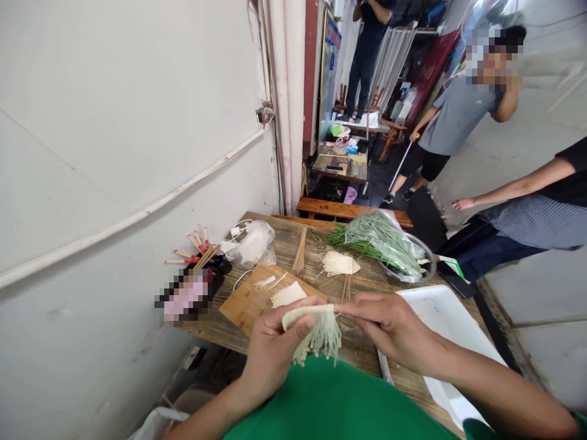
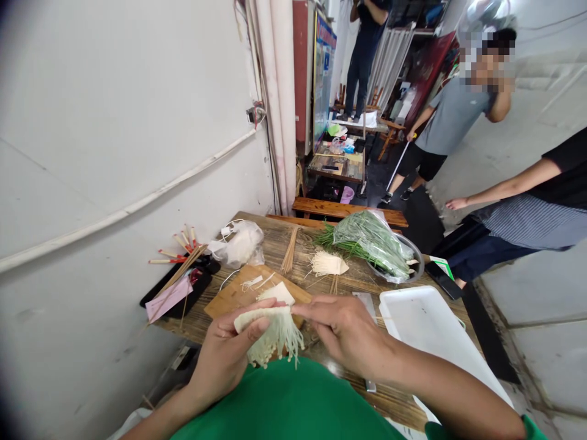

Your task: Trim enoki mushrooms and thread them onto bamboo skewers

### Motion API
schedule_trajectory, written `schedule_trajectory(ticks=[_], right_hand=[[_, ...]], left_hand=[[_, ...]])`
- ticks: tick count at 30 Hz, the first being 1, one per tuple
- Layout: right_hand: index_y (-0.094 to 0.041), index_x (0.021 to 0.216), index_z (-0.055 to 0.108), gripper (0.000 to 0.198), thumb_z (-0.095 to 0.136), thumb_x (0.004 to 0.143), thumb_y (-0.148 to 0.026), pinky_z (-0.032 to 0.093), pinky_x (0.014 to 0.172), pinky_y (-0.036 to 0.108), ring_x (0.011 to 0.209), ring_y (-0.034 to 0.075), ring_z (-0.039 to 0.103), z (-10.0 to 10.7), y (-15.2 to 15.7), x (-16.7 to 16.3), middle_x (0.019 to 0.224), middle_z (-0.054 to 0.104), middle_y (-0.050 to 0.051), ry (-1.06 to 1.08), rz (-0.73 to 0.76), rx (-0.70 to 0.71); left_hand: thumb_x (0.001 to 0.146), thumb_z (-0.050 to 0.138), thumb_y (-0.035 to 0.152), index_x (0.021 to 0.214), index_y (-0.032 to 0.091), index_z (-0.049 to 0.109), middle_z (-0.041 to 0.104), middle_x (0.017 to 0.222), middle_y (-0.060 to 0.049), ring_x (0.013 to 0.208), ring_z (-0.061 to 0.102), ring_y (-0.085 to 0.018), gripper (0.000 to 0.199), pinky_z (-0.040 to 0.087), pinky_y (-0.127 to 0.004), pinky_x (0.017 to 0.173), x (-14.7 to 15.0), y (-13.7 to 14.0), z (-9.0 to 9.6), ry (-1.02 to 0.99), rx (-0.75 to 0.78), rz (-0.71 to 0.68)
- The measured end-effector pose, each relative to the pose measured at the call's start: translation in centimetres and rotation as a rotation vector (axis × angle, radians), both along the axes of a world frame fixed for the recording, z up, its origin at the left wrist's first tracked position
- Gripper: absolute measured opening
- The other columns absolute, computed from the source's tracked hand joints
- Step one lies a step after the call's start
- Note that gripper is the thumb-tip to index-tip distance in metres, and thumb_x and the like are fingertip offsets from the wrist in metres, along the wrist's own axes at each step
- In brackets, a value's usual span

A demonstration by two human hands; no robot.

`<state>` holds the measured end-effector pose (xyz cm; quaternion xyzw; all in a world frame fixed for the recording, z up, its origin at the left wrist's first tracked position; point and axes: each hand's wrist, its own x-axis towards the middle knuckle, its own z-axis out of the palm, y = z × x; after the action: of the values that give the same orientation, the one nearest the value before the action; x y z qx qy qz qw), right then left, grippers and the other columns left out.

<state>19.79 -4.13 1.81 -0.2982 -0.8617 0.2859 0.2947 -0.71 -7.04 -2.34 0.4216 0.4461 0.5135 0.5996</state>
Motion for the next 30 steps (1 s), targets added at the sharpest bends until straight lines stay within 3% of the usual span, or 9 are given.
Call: schedule_trajectory(ticks=[7, 14, 21, 30], right_hand=[[-0.019, 0.107, 0.061, 0.036, 0.034, 0.086, -0.006, 0.03, 0.051, 0.021, 0.058, 0.009, 0.045, 0.9, -0.1, 0.5, 0.067, 0.046, 0.0, -0.129, 0.03, -0.032], [-0.015, 0.099, 0.062, 0.033, 0.033, 0.087, -0.006, 0.029, 0.05, 0.02, 0.057, 0.008, 0.044, 2.0, -0.4, 0.6, 0.068, 0.049, 0.001, -0.165, 0.046, 0.006], [-0.015, 0.1, 0.062, 0.031, 0.036, 0.087, -0.007, 0.031, 0.052, 0.02, 0.059, 0.01, 0.046, 1.7, -0.3, 0.6, 0.068, 0.051, 0.002, -0.145, 0.053, 0.006], [-0.016, 0.107, 0.06, 0.032, 0.036, 0.088, -0.008, 0.036, 0.056, 0.021, 0.064, 0.012, 0.051, 1.4, -0.4, 0.7, 0.072, 0.057, 0.004, -0.125, 0.064, -0.039]], left_hand=[[0.077, 0.062, 0.023, 0.096, 0.027, 0.071, 0.072, 0.091, -0.003, 0.082, 0.066, -0.021, 0.021, 0.05, -0.031, 0.076, -0.3, -0.3, 0.1, 0.084, 0.055, -0.017], [0.077, 0.063, 0.021, 0.094, 0.027, 0.072, 0.073, 0.088, -0.002, 0.082, 0.066, -0.021, 0.02, 0.05, -0.029, 0.074, -0.2, -0.6, 0.0, 0.117, 0.103, -0.023], [0.076, 0.064, 0.019, 0.088, 0.026, 0.073, 0.073, 0.083, 0.001, 0.071, 0.064, -0.014, 0.017, 0.048, -0.021, 0.064, 0.0, -0.7, -0.8, 0.098, 0.115, -0.028], [0.073, 0.067, 0.02, 0.085, 0.025, 0.073, 0.073, 0.08, 0.0, 0.068, 0.062, -0.012, 0.015, 0.047, -0.02, 0.062, 0.1, -0.8, -1.1, 0.059, 0.055, -0.017]])
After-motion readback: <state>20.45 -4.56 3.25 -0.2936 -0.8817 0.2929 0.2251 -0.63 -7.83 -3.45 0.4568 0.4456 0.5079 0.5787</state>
